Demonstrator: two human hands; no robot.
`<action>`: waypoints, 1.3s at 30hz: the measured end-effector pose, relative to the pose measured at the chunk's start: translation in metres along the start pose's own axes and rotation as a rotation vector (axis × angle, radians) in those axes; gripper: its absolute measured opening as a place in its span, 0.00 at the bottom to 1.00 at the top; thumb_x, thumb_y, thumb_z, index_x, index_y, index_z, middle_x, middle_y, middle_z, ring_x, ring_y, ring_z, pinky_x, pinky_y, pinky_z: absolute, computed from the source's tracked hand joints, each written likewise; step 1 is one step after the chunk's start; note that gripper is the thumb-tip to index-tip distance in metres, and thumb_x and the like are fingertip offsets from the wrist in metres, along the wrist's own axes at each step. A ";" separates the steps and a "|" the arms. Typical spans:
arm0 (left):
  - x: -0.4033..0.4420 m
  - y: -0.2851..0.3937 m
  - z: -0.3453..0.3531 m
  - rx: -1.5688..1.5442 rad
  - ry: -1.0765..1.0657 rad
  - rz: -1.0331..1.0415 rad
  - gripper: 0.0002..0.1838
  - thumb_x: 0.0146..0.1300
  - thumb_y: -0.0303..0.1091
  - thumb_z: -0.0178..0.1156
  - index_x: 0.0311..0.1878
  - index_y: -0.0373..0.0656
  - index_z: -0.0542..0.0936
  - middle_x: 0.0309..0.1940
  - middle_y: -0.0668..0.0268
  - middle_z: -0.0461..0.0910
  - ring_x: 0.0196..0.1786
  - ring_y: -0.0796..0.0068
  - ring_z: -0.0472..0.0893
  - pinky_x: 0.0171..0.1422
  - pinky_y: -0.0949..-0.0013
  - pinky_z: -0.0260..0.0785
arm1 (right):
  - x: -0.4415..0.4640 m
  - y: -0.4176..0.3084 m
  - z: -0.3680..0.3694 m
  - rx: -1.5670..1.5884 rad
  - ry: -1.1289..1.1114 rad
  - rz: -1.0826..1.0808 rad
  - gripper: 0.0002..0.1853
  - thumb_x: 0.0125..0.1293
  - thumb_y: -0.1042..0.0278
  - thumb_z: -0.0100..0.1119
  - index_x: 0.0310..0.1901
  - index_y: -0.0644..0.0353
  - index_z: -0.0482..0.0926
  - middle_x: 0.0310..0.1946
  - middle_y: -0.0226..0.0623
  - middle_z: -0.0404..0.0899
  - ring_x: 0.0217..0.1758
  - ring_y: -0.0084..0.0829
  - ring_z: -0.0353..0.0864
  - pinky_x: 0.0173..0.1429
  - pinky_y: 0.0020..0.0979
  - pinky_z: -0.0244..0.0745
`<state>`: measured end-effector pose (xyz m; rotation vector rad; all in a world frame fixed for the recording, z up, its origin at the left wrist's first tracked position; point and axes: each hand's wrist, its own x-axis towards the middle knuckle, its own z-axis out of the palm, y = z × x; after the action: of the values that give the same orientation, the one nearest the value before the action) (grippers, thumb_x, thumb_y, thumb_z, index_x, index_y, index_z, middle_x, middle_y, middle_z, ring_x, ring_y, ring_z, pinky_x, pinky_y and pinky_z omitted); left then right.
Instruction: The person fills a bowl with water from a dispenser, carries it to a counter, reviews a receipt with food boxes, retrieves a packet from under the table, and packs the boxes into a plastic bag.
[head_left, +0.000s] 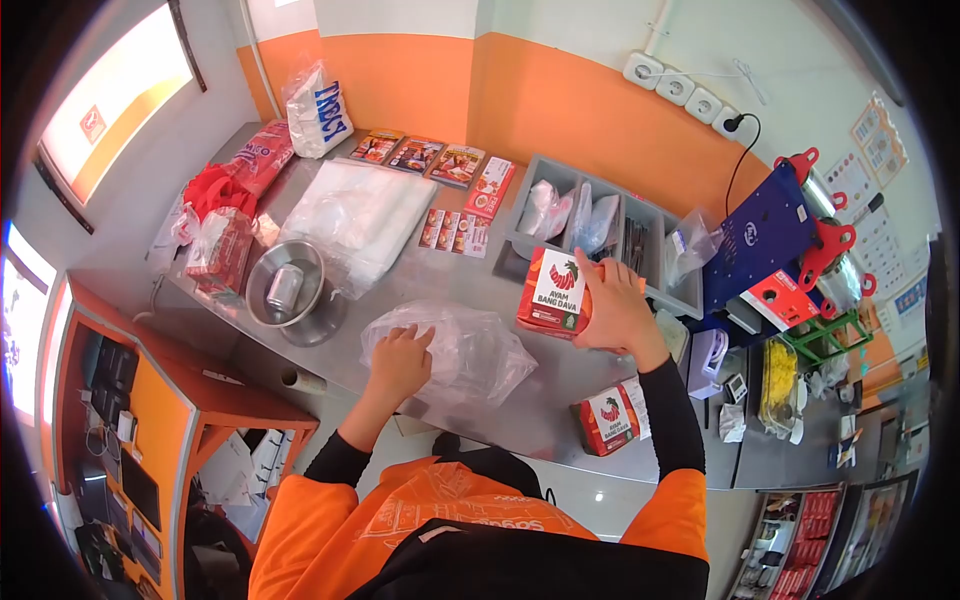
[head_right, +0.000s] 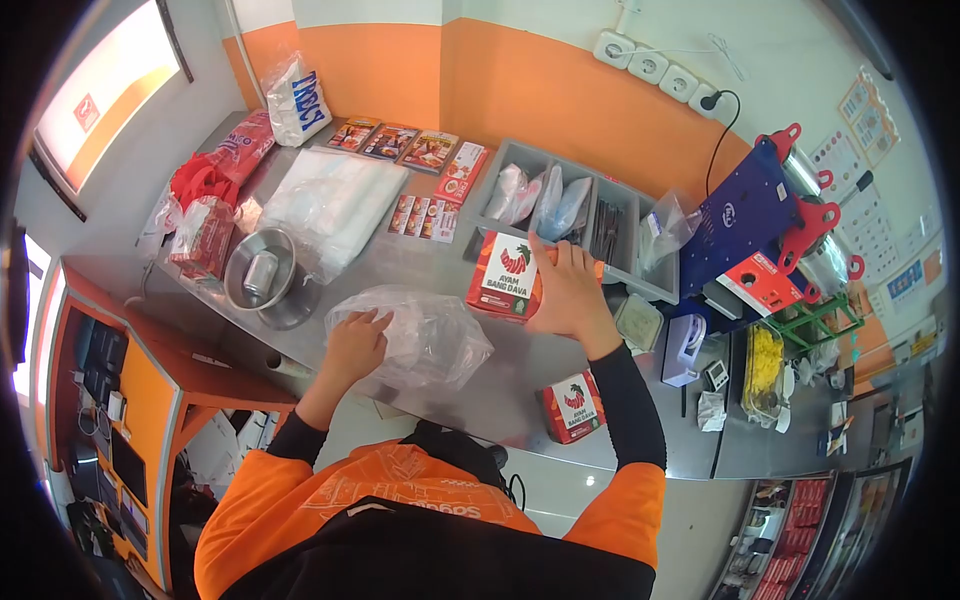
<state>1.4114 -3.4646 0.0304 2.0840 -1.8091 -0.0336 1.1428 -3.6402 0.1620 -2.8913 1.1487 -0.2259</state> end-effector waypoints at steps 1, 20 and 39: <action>-0.002 0.001 -0.016 -0.024 0.038 -0.039 0.20 0.52 0.33 0.55 0.51 0.45 0.77 0.42 0.57 0.78 0.51 0.57 0.73 0.55 0.58 0.65 | -0.001 -0.011 -0.013 0.038 -0.016 -0.014 0.61 0.26 0.54 0.72 0.68 0.55 0.54 0.49 0.49 0.64 0.56 0.48 0.64 0.61 0.43 0.60; -0.055 -0.086 0.002 -0.732 -0.121 -0.349 0.34 0.46 0.21 0.59 0.61 0.36 0.63 0.51 0.49 0.71 0.48 0.57 0.74 0.56 0.61 0.66 | 0.036 -0.168 0.188 0.232 -0.055 -0.136 0.61 0.29 0.43 0.74 0.65 0.64 0.55 0.60 0.59 0.59 0.63 0.53 0.59 0.67 0.49 0.52; -0.048 0.210 0.140 -0.996 -1.044 -0.323 0.62 0.45 0.68 0.60 0.71 0.35 0.41 0.68 0.48 0.44 0.72 0.53 0.46 0.72 0.55 0.44 | -0.242 0.132 0.156 0.750 0.079 0.891 0.31 0.57 0.46 0.63 0.50 0.69 0.75 0.40 0.40 0.80 0.40 0.28 0.79 0.46 0.28 0.73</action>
<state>1.1667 -3.4773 -0.0482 1.5660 -1.2829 -1.9381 0.9012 -3.5752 -0.0324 -1.5818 1.7364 -0.5704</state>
